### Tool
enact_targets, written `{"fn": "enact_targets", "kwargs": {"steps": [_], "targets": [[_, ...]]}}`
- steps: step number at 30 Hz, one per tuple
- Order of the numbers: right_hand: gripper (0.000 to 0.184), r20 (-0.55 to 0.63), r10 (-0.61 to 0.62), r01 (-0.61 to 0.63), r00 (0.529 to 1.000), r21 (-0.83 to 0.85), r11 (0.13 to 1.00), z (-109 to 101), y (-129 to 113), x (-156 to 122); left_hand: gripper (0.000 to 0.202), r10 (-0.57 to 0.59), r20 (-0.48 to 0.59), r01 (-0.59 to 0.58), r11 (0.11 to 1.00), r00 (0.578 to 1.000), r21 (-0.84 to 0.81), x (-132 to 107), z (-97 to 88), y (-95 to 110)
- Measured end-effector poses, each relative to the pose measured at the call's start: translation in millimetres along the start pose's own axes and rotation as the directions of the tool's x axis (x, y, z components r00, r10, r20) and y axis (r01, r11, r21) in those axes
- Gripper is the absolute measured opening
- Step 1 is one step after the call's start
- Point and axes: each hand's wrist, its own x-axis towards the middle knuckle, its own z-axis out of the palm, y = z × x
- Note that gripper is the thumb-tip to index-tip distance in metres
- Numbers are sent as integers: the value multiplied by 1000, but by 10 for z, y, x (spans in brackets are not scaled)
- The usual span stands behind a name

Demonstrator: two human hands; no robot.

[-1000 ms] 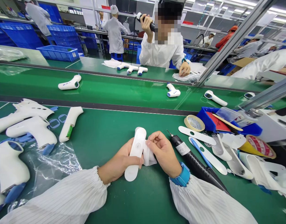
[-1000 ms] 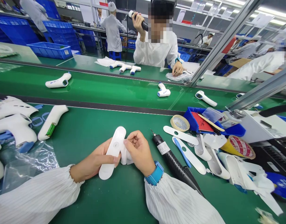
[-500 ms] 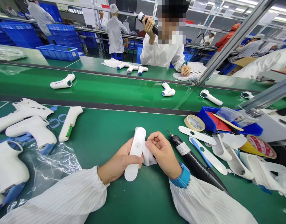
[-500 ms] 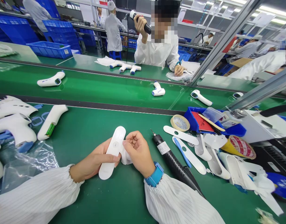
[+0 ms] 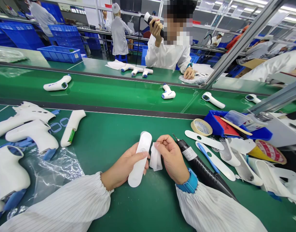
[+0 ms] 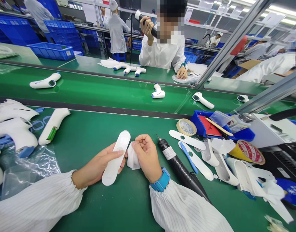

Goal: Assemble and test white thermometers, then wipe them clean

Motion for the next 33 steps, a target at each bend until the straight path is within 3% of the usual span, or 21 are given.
{"fn": "enact_targets", "kwargs": {"steps": [5, 9, 15, 33], "targets": [[23, -121, 18, -8, 992, 79, 997, -42, 35, 51, 22, -8, 15, 8, 1000, 1000, 21, -9, -8, -17], [25, -147, 41, -25, 988, 105, 994, -56, 54, 75, 21, -15, 59, 13, 999, 998, 41, -15, -29, -32], [27, -136, 66, -53, 989, 96, 994, -50, 44, 70, 21, 4, 59, -4, 1000, 998, -9, -11, -20, -19], [33, -59, 138, -127, 989, 160, 979, -42, 24, 70, 25, 10, 59, -13, 998, 998, 60, 0, -25, -16]]}}
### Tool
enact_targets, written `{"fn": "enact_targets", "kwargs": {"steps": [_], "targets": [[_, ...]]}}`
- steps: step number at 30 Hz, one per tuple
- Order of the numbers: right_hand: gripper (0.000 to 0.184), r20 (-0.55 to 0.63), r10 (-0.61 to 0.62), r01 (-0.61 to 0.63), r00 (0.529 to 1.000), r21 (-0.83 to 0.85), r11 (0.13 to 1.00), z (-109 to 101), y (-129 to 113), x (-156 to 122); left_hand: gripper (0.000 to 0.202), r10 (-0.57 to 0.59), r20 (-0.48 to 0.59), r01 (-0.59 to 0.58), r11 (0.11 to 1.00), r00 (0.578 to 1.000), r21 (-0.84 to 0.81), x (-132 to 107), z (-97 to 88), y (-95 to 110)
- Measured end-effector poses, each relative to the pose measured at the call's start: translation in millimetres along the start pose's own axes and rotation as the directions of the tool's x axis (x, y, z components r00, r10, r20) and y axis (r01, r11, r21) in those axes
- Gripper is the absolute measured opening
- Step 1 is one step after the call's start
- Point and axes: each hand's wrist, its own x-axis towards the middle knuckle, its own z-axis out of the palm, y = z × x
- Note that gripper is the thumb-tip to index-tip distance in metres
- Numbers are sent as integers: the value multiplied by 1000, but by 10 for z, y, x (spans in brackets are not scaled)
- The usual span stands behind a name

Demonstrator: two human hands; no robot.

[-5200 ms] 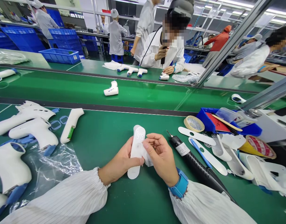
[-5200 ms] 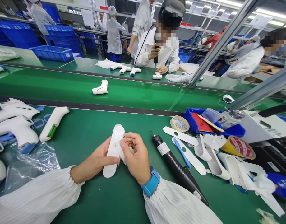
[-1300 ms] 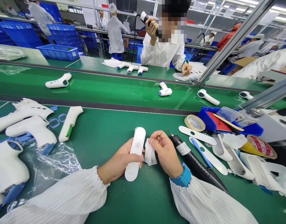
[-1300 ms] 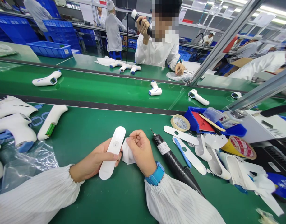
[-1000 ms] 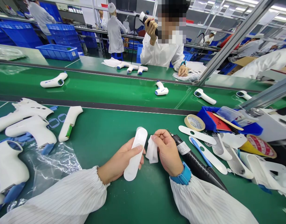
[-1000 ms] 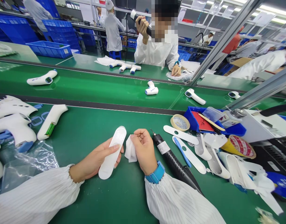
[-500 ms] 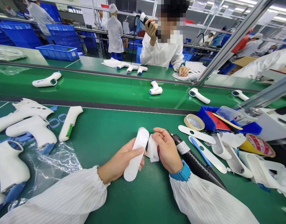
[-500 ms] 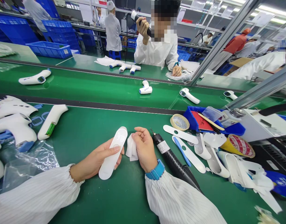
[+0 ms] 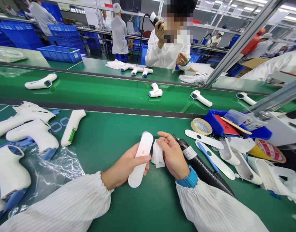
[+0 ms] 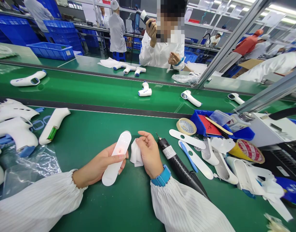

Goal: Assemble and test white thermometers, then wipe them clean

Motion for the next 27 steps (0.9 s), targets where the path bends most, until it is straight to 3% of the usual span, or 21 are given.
{"fn": "enact_targets", "kwargs": {"steps": [10, 17, 27], "targets": [[38, 14, 7, -6, 1000, -59, 998, -5, -2, -6, 25, 12, -28, -12, 1000, 1000, 11, -8, 21, 29], [37, 207, 96, -64, 974, -159, 985, -40, 17, 4, 24, -3, 30, 2, 1000, 1000, 27, -9, 15, 6], [30, 259, 72, -31, 963, -157, 987, -51, 40, 22, 22, -5, 48, 5, 1000, 999, -2, -5, -9, -27]]}}
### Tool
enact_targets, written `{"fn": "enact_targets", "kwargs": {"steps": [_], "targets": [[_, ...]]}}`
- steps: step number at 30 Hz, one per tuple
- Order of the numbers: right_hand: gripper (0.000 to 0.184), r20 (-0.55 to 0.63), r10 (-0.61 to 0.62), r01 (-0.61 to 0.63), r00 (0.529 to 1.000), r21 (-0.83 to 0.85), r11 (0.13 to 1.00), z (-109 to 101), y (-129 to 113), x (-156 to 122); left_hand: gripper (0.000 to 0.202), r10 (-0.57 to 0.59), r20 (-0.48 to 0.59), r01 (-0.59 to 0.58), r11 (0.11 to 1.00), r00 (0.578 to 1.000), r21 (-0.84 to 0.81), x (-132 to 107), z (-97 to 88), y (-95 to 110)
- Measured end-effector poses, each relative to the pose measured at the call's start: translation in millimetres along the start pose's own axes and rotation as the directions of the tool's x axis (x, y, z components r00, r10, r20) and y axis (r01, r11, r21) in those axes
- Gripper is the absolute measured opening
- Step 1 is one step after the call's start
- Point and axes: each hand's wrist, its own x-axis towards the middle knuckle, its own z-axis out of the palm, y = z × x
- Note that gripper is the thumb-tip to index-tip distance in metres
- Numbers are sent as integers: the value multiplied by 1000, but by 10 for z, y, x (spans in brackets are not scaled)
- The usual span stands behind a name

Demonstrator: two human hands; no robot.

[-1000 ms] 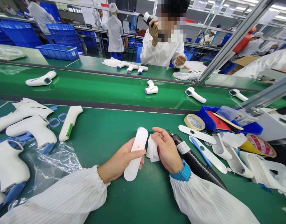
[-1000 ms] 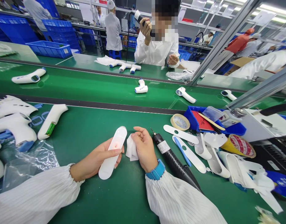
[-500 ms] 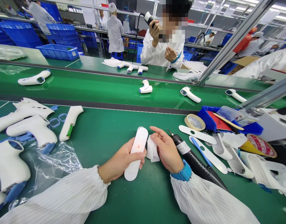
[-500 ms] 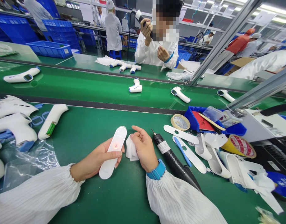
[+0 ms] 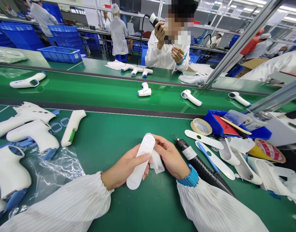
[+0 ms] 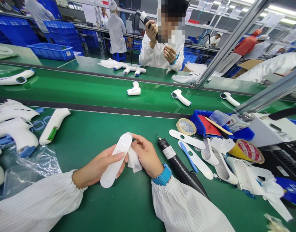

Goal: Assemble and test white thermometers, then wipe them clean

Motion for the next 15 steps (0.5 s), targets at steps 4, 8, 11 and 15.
{"fn": "enact_targets", "kwargs": {"steps": [4, 8, 11, 15], "targets": [[31, 2, 1, -1, 1000, -4, 1000, 2, 4, -4, 25, 2, 8, -2, 1000, 1000, 14, -11, -2, -2], [30, -1, 0, 0, 1000, -3, 1000, 5, -5, -11, 34, 13, 14, -14, 999, 1000, 43, -13, -1, -4], [30, 0, 1, -1, 1000, -6, 1000, 9, -16, -12, 36, 18, 21, -19, 999, 1000, 51, -11, -4, -4], [32, -1, 10, -10, 1000, -13, 1000, 13, -20, -9, 34, 25, 32, -27, 999, 999, 42, -7, -5, -1]]}}
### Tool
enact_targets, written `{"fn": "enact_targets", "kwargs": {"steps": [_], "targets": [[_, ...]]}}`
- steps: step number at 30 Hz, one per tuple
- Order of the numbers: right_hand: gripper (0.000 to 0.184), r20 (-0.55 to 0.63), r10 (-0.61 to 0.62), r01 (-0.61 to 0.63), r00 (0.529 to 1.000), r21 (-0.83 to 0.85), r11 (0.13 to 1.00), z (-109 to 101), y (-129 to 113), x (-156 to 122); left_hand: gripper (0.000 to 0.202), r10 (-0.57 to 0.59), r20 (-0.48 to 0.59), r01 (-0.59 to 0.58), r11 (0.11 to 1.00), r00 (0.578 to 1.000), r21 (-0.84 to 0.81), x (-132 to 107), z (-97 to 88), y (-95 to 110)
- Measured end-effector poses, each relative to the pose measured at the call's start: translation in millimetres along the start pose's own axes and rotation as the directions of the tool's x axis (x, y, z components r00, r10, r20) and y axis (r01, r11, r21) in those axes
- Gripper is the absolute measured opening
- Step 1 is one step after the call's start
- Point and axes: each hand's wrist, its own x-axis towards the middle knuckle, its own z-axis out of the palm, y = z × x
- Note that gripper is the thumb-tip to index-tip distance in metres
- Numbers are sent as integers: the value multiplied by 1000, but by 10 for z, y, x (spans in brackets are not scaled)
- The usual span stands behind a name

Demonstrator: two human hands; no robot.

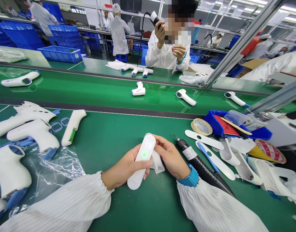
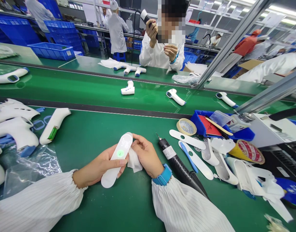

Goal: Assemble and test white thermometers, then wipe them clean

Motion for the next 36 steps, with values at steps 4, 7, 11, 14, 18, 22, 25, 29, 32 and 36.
{"fn": "enact_targets", "kwargs": {"steps": [4, 7, 11, 14, 18, 22, 25, 29, 32, 36], "targets": [[33, -4, -1, 1, 1000, -23, 1000, -2, -2, -1, 24, 14, 0, -14, 1000, 1000, -1, 3, 8, 5], [35, -7, -4, 4, 1000, -46, 999, -3, -9, -6, 22, 22, 0, -22, 1000, 1000, -16, 6, 9, 7], [38, -8, -2, 2, 1000, -63, 998, 0, -18, -17, 27, 16, -11, -16, 999, 1000, -29, 8, 1, -2], [38, -7, 7, -8, 1000, -55, 998, 5, -26, -24, 34, 18, -17, -19, 999, 1000, -41, 11, -7, -14], [38, -4, 23, -23, 1000, -40, 999, 13, -34, -28, 39, 18, -15, -19, 999, 1000, -43, 13, -17, -28], [39, -8, 27, -27, 1000, -38, 999, 15, -36, -26, 40, 29, -7, -29, 999, 1000, -35, 12, -22, -31], [39, -3, 32, -32, 999, -32, 999, 12, -34, -25, 38, 31, -5, -31, 999, 1000, -33, 14, -24, -33], [38, 7, 27, -26, 1000, -30, 999, 15, -30, -24, 42, 18, -17, -19, 999, 1000, -29, 15, -21, -31], [37, -17, 16, -16, 1000, -16, 1000, 21, -32, -28, 46, 23, -37, -24, 999, 999, -21, 8, -15, -19], [25, -137, -81, 84, 987, 20, 996, 35, -58, -69, 44, 49, -96, -50, 999, 994, -6, 2, -9, 2]]}}
